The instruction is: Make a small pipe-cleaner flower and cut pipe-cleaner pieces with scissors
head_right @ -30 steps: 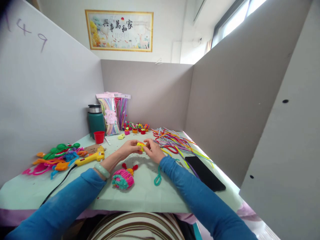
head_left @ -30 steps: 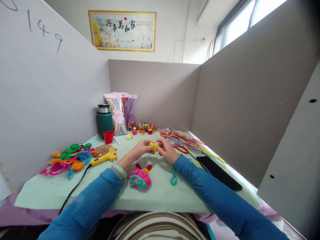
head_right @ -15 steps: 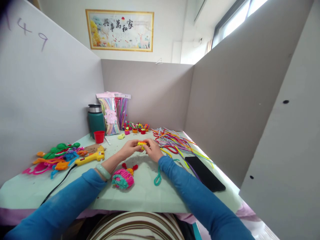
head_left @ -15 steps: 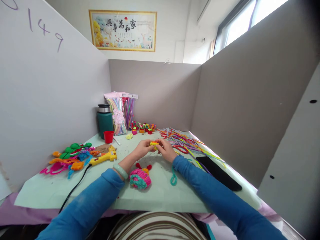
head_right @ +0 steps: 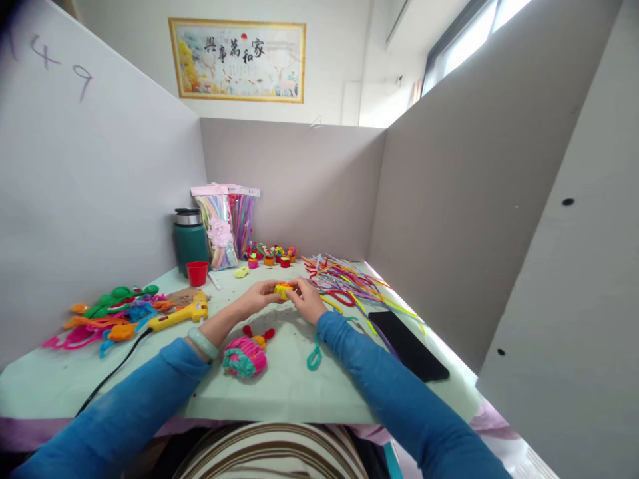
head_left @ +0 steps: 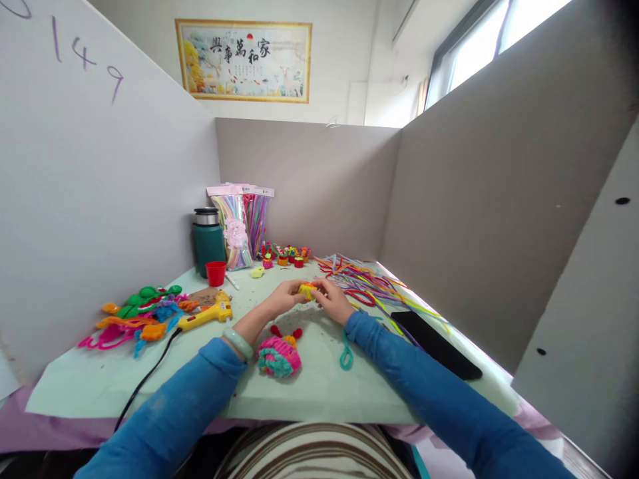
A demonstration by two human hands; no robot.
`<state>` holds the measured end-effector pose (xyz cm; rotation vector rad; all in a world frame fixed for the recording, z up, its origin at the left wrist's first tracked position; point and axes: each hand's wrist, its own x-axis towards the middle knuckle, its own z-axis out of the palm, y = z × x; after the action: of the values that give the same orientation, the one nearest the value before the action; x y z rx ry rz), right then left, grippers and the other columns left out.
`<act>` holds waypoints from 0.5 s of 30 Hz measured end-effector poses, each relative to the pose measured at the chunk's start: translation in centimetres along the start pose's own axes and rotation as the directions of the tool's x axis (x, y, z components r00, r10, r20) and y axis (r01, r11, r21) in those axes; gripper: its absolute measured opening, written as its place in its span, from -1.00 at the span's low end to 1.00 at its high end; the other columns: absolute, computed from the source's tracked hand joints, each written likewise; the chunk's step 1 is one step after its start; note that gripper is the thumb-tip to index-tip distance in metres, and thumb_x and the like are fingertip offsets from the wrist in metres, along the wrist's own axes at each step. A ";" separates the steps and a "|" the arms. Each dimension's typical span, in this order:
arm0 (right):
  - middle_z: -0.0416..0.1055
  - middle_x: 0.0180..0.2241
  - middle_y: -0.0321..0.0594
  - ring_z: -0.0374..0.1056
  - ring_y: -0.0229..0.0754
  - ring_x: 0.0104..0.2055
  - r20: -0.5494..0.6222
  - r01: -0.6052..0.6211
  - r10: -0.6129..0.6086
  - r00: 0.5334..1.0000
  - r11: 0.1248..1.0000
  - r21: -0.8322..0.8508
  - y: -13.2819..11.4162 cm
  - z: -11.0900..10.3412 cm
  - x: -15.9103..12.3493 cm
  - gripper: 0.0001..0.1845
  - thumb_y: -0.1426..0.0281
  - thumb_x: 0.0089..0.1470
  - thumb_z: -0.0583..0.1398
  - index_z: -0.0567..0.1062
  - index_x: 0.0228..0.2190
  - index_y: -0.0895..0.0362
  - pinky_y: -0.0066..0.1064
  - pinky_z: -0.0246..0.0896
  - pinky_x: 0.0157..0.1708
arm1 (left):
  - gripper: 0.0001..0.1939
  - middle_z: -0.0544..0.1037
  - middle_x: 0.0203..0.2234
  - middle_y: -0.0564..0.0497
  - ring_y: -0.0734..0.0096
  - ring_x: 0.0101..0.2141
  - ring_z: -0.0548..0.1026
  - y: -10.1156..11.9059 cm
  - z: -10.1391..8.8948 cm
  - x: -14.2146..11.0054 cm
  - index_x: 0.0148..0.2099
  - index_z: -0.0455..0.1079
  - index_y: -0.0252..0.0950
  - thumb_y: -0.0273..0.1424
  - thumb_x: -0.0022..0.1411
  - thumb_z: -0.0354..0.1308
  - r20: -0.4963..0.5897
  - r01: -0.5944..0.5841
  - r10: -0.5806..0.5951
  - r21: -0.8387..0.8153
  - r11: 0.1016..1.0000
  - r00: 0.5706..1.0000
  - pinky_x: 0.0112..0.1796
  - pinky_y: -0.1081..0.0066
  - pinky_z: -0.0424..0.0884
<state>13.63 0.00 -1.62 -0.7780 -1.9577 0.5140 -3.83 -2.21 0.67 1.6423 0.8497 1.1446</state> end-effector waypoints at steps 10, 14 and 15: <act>0.37 -0.50 -0.31 0.26 -0.31 -0.50 0.007 -0.031 0.031 0.999 0.998 0.056 -0.4 0.0 0.2 -0.74 0.22 0.07 0.15 0.40 -0.31 0.17 -0.46 0.18 -0.45 | -0.52 0.54 -0.43 -0.03 0.34 -0.38 0.48 -0.9 0.0 0.4 -0.12 0.42 -0.42 -0.32 -0.12 0.34 -0.055 0.012 -0.003 0.157 0.987 0.999 -0.30 0.37 0.39; 0.37 -0.45 -0.27 0.27 -0.30 -0.45 -0.028 0.014 -0.014 1.000 1.000 -0.002 -0.6 0.1 0.1 -0.77 0.27 0.09 0.14 0.41 -0.28 0.18 -0.46 0.18 -0.42 | -0.53 0.54 -0.38 -0.06 0.33 -0.36 0.48 -1.2 -0.1 0.6 -0.12 0.41 -0.43 -0.29 -0.09 0.32 -0.059 -0.046 0.058 0.190 0.981 0.997 -0.29 0.36 0.39; 0.37 -0.43 -0.26 0.27 -0.29 -0.44 -0.034 0.030 -0.031 0.999 0.999 -0.017 -0.7 0.0 0.1 -0.77 0.28 0.10 0.14 0.41 -0.28 0.18 -0.45 0.18 -0.42 | -0.52 0.54 -0.36 -0.07 0.33 -0.35 0.48 -1.3 -0.1 0.7 -0.12 0.40 -0.43 -0.28 -0.09 0.31 -0.059 -0.066 0.079 0.194 0.979 0.995 -0.28 0.36 0.38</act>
<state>13.38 -0.42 -1.15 -0.7611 -1.9413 0.4644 -3.72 -1.14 -0.33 1.8133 0.9753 1.2040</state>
